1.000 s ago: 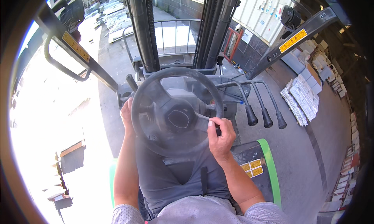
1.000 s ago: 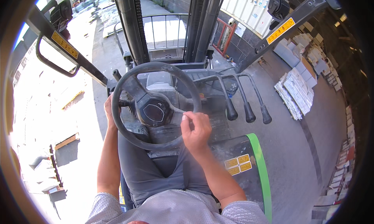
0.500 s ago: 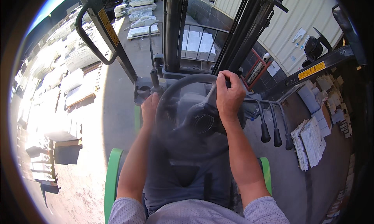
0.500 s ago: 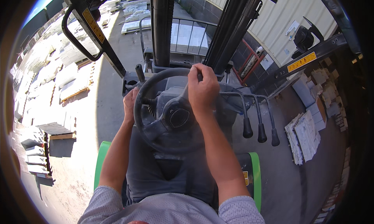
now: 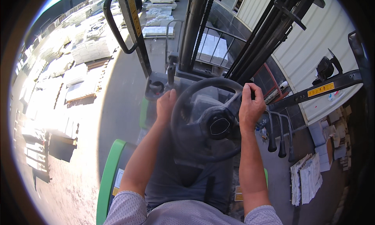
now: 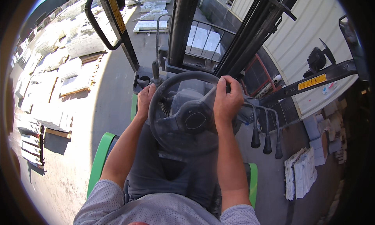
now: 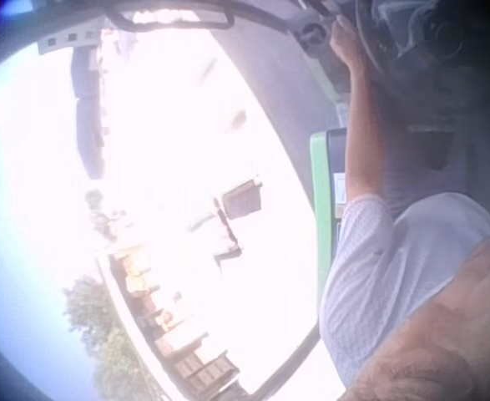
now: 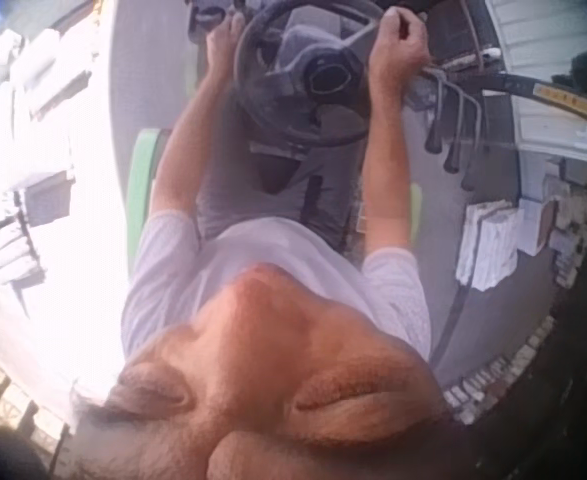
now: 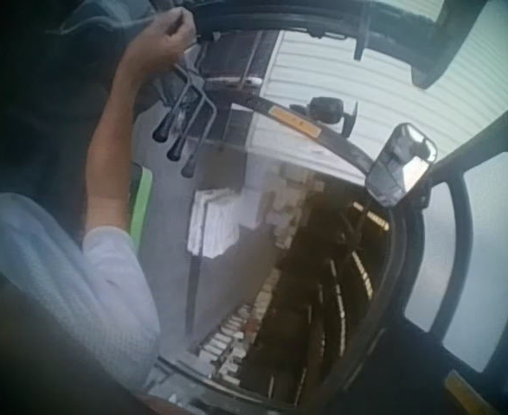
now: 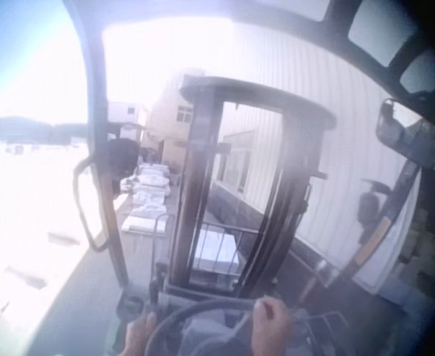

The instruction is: The person operates a forklift in a warehouse, steering and using the controls to lift and lower a pallet of white rectangular blocks. The forklift is maneuvered through aisles and positioned to raise the load to a higher elevation.

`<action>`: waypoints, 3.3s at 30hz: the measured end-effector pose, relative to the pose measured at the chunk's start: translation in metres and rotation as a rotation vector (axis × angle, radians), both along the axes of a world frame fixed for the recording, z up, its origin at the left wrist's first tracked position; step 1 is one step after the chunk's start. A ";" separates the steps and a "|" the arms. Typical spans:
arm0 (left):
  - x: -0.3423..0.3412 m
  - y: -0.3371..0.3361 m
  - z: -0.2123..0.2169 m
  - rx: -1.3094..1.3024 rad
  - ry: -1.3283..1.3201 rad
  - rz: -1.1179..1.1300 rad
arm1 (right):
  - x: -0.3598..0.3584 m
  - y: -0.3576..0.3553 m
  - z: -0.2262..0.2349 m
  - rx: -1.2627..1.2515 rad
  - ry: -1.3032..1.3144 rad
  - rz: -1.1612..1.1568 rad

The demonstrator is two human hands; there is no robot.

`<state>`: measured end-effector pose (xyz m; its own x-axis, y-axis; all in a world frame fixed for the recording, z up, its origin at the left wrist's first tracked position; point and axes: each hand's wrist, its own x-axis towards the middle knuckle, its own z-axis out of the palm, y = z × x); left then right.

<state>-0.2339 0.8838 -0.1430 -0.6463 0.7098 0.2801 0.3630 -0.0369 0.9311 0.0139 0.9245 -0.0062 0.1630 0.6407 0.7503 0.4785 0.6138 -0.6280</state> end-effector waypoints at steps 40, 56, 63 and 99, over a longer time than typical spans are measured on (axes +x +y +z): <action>-0.058 0.231 0.016 0.010 -0.003 0.115 | 0.021 0.167 -0.051 -0.058 -0.140 0.113; -0.096 0.300 0.013 -0.065 -0.092 0.137 | 0.079 0.235 -0.050 0.126 -0.283 -0.138; -0.117 0.314 0.017 -0.047 -0.108 0.117 | 0.066 0.287 -0.064 -0.120 -0.145 -0.185; -0.139 0.296 0.039 0.036 -0.114 0.131 | 0.015 0.375 0.033 -0.202 -0.133 -0.115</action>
